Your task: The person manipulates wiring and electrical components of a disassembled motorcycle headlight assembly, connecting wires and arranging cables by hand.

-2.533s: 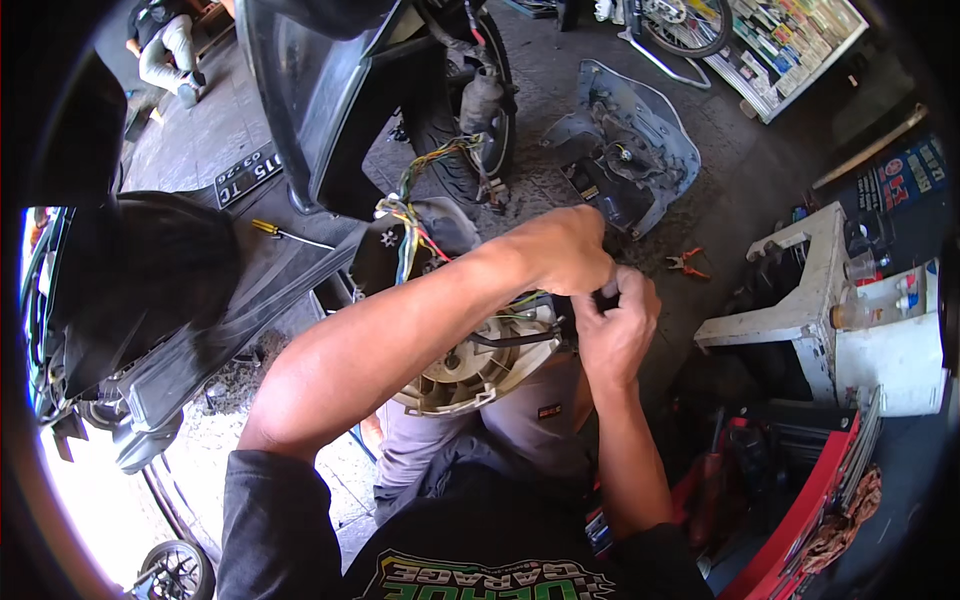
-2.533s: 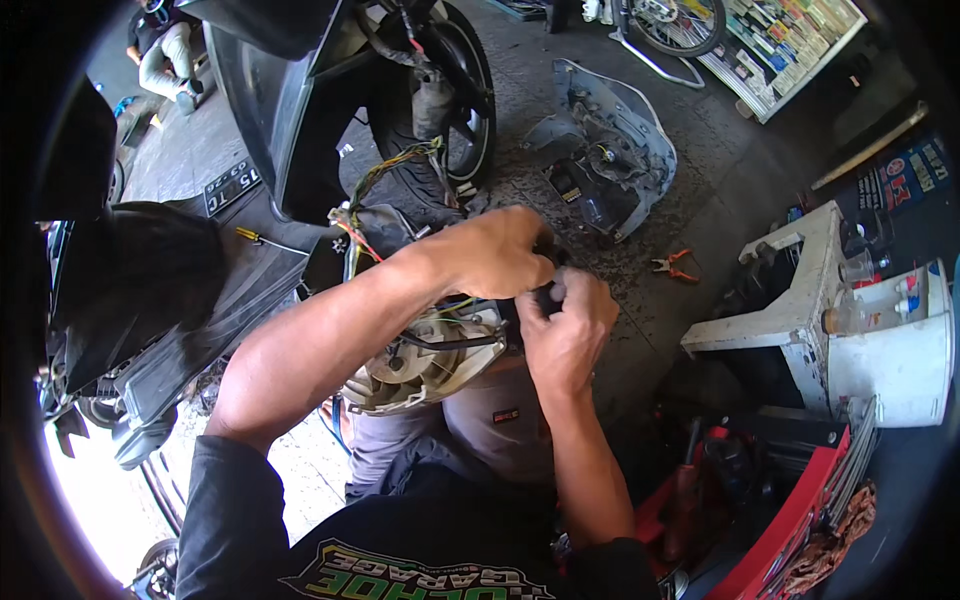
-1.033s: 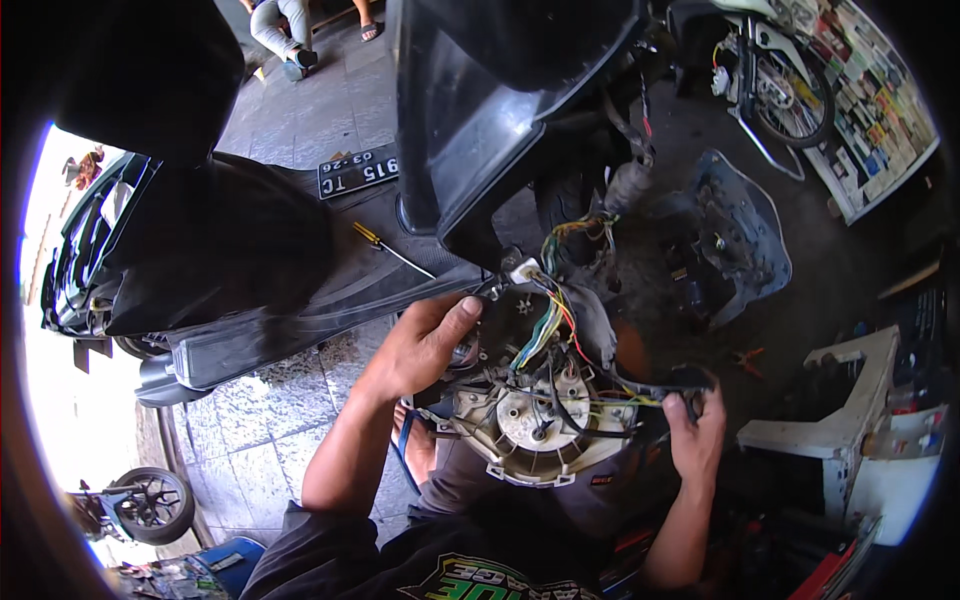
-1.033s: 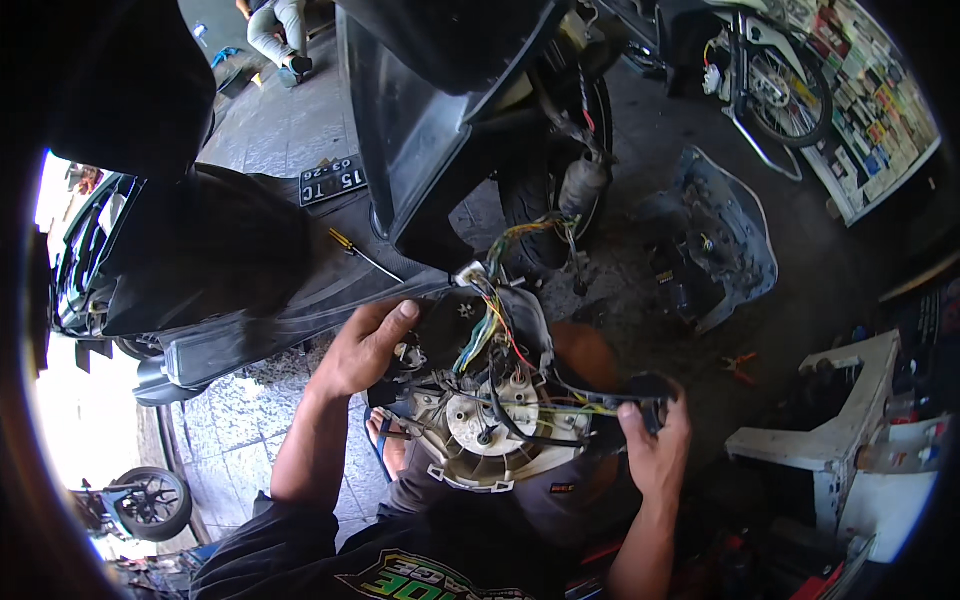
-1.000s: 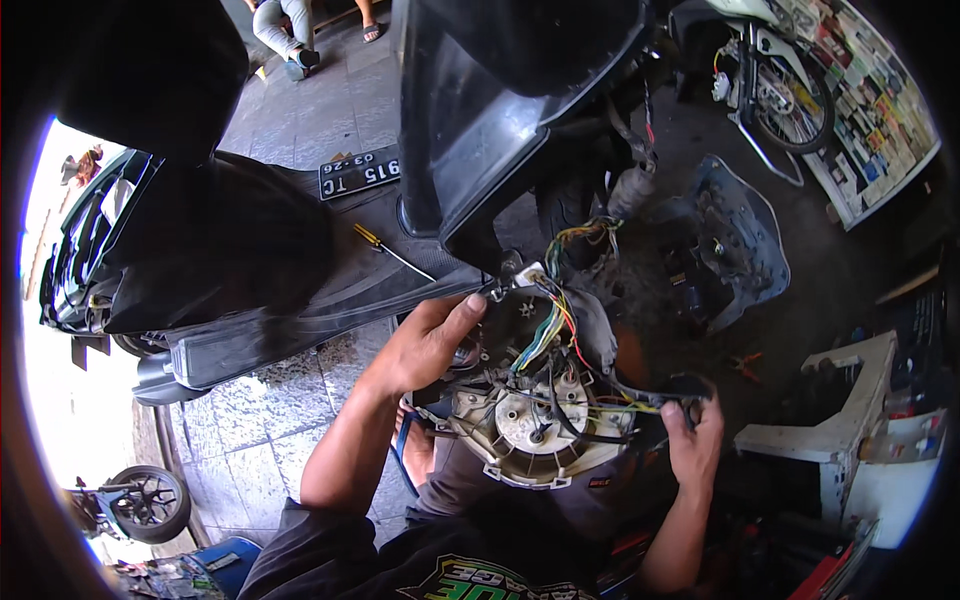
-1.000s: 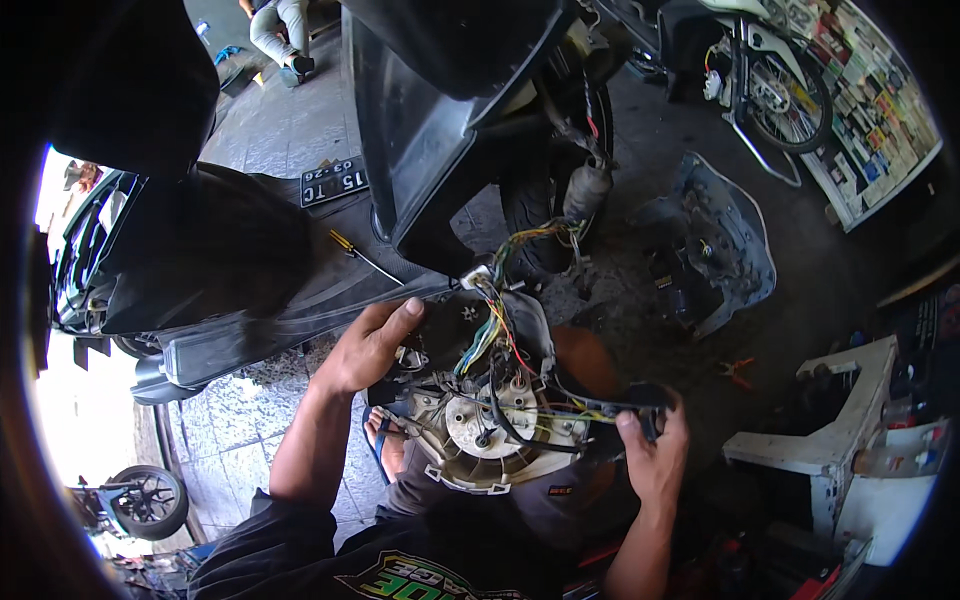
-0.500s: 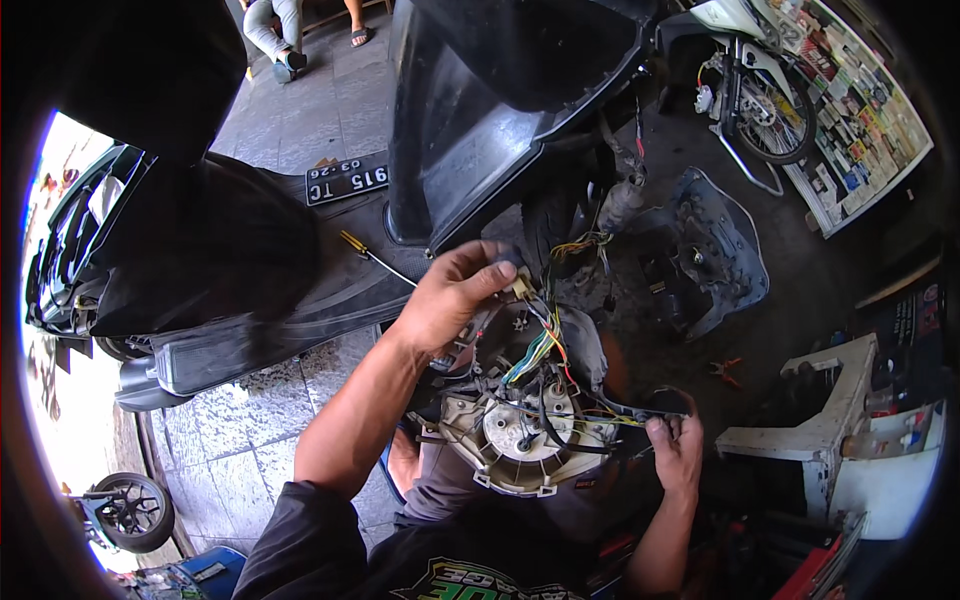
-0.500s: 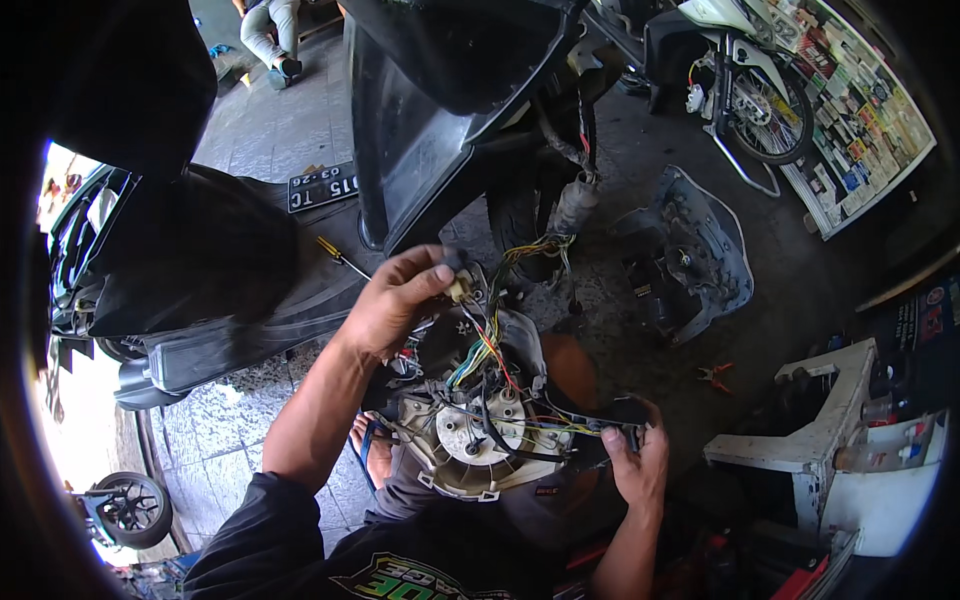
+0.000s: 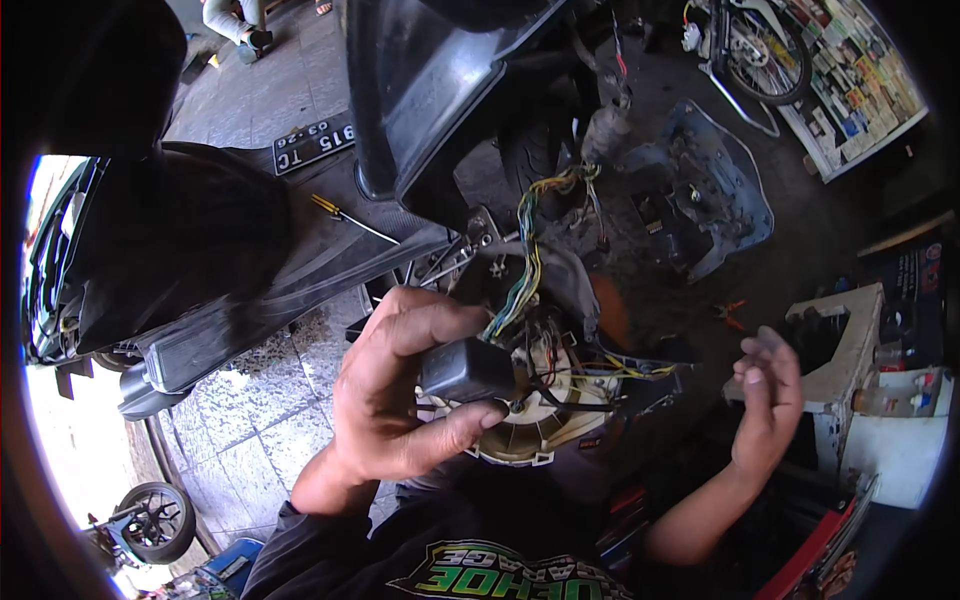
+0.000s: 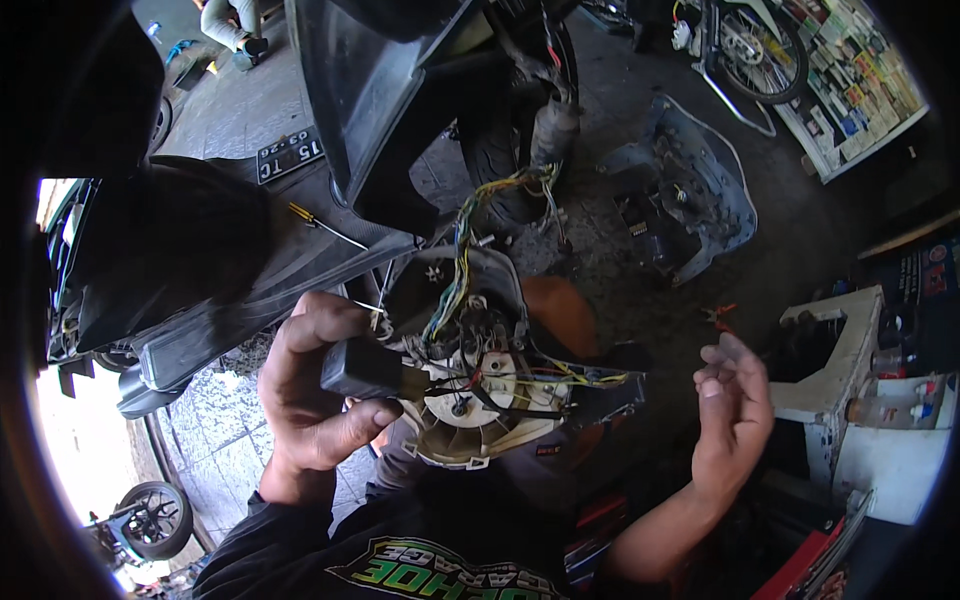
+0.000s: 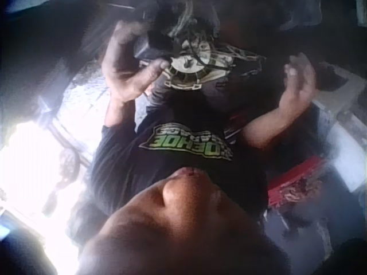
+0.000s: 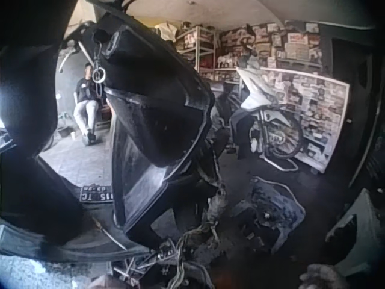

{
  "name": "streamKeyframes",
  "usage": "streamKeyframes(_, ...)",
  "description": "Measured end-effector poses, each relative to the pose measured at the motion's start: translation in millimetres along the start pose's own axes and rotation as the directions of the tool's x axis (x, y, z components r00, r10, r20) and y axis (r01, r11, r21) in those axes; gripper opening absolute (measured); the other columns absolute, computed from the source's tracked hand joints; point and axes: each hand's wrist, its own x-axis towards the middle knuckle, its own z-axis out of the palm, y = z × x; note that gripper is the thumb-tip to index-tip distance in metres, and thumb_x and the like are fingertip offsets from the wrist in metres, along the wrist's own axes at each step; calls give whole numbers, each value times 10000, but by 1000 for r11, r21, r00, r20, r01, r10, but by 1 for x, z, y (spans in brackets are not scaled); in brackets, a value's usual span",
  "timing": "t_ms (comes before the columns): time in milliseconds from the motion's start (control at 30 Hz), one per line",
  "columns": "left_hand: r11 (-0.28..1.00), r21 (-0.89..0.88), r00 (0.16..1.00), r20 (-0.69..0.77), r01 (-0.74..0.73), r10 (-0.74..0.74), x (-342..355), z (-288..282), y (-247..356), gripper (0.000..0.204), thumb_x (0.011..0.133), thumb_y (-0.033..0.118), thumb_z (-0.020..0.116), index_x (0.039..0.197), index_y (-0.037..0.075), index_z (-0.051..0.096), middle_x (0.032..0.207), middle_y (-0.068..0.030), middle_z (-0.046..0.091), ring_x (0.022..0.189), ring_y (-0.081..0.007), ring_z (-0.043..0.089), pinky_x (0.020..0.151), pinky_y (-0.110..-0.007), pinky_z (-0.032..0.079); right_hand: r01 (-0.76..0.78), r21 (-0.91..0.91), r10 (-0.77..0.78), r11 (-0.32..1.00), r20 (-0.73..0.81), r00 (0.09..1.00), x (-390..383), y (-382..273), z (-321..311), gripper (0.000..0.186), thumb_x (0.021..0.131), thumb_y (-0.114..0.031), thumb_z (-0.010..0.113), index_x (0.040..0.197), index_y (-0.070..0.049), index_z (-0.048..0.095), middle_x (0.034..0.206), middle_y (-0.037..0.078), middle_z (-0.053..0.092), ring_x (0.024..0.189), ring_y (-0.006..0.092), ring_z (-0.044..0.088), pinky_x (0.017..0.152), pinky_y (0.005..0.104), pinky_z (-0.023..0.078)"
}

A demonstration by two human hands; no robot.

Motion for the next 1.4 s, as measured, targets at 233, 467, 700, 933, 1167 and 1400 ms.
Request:
streamKeyframes(233,963,-238,978,-137,124,-160,-44,5,-2,502,811,11,828,1225,-15,546,1205,-185,570,1010,-232,625,887,-355,519,217,167,-262,962,330,907,-30,-32,48,336,814,46,673,1149,70,681,1050,167,703,825,142,645,766,271,523)
streamKeyframes(467,955,-209,956,-162,209,-244,-74,-3,-4,479,819,-49,797,1227,-4,549,1187,-204,608,1091,-292,664,933,-409,542,386,-63,-314,920,470,825,-25,-38,80,380,775,103,712,1144,12,709,1019,129,723,710,136,659,628,260,508)
streamKeyframes(700,961,267,997,-40,67,-59,-77,9,10,437,735,43,903,1098,33,660,1100,-190,693,948,-334,716,822,-439,569,394,-73,-320,916,461,828,-24,-47,75,328,799,75,717,1122,15,714,933,108,723,716,149,673,616,262,518)
streamKeyframes(933,971,198,987,-54,-136,149,-110,43,3,409,736,56,892,1082,32,676,1103,-196,659,876,-293,704,661,-362,584,303,-117,-175,946,601,780,-40,-60,72,377,777,34,763,1148,-22,726,954,123,698,789,197,703,661,293,562)
streamKeyframes(1167,960,169,972,-35,-222,230,-106,66,1,355,756,55,831,1093,16,726,1157,-195,638,918,-307,679,740,-385,589,478,-57,-276,877,755,595,-49,-51,84,473,774,34,761,1236,-62,723,1219,148,635,927,273,666,783,376,578)
streamKeyframes(1400,965,192,982,-24,-177,185,-103,68,7,405,829,167,834,1197,24,744,1160,-158,656,1002,-319,684,862,-419,577,563,-26,-312,826,810,496,-45,-35,88,451,735,-15,810,1175,-77,730,1096,111,660,930,302,666,802,411,563)
